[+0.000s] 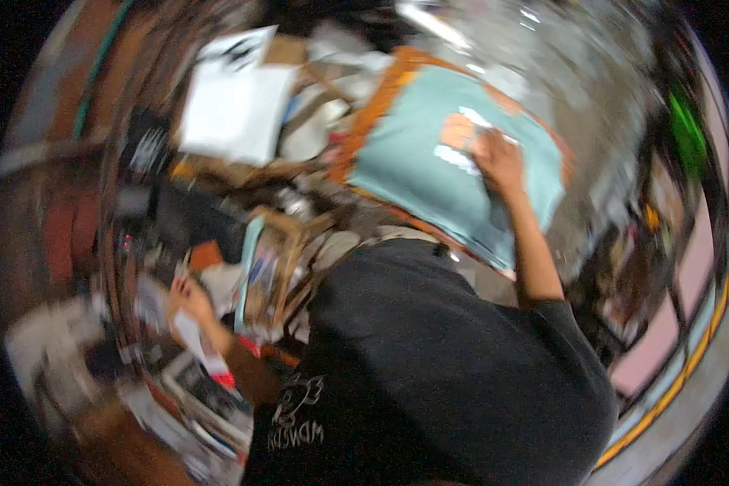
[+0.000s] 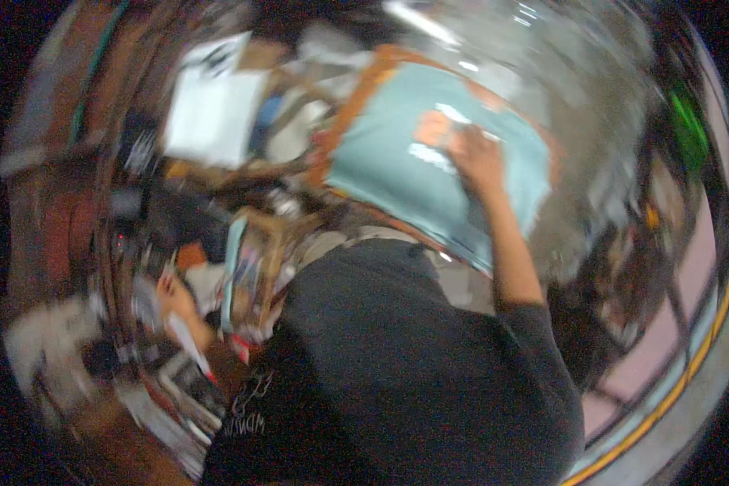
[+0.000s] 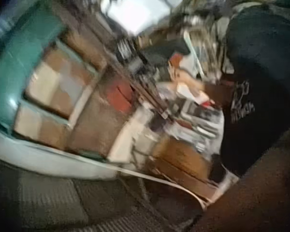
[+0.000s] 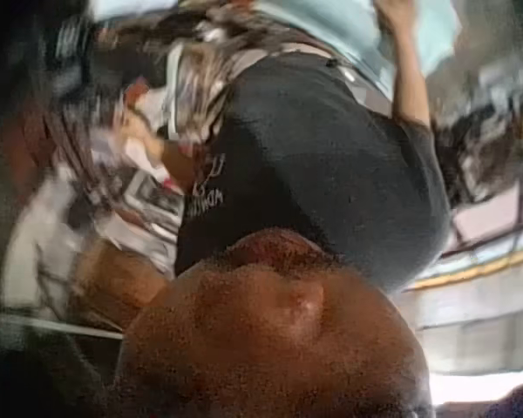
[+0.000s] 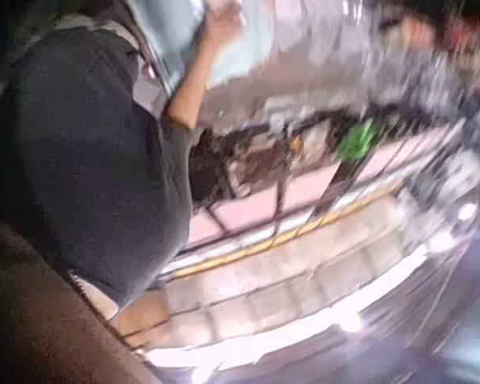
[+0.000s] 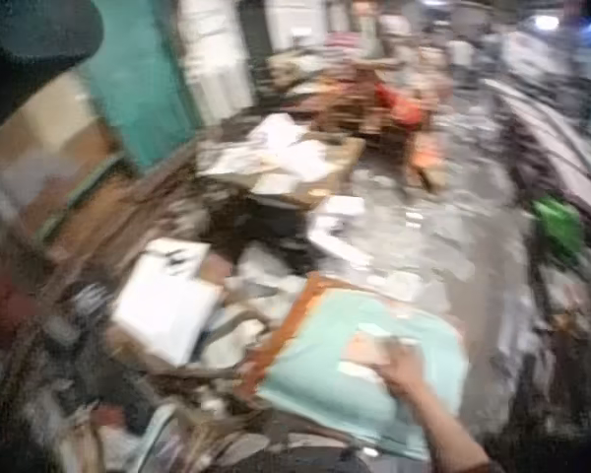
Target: The recorder is screen-printing a graphic onto a light-blue t-shirt.
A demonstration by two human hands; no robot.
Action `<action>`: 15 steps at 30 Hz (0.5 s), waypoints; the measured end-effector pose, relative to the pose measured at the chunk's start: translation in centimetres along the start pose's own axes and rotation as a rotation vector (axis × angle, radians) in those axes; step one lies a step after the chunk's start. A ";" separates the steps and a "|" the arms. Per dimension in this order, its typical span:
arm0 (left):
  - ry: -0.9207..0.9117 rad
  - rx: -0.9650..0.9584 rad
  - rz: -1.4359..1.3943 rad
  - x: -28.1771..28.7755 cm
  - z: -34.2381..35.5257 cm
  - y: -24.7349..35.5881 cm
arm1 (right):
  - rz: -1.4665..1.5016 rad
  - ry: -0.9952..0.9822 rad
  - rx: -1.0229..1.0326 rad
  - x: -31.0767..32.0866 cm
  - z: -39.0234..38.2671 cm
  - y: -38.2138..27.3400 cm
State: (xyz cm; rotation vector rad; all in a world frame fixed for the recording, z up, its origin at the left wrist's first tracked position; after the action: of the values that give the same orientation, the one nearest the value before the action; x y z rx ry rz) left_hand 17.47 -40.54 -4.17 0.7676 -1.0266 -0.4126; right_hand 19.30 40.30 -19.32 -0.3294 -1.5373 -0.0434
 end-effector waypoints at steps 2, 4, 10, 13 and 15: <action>-0.038 0.099 0.376 -2.8 -2.4 2.9 | -0.033 -0.028 0.012 2.1 -2.5 1.8; -0.117 -0.119 0.241 -1.7 -2.2 2.9 | -0.488 0.172 0.227 0.8 -4.5 6.2; 0.220 0.131 0.080 4.3 -3.3 -0.5 | 0.757 -0.146 -0.151 -1.2 3.7 -3.2; -0.208 0.022 0.314 4.5 -4.1 -1.2 | 0.782 -0.293 0.371 11.7 -0.1 -35.6; -0.370 0.017 0.452 2.5 -5.4 -4.1 | 0.622 -0.150 0.980 12.4 -4.4 -48.3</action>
State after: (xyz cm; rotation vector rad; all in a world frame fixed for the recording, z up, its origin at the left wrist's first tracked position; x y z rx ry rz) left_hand 23.55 -42.87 -7.33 0.4591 -1.5110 -0.1550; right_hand 12.85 -4.64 1.66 -0.0032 -1.3651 1.2017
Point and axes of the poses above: each hand's wrist, its own z-axis towards the middle knuckle, its own x-axis out of the back of the hand, y = z × x, the point moved 4 cm from there along z, towards the middle knuckle, and after that the axes turned 7 degrees about -z, right-handed, at the moved point
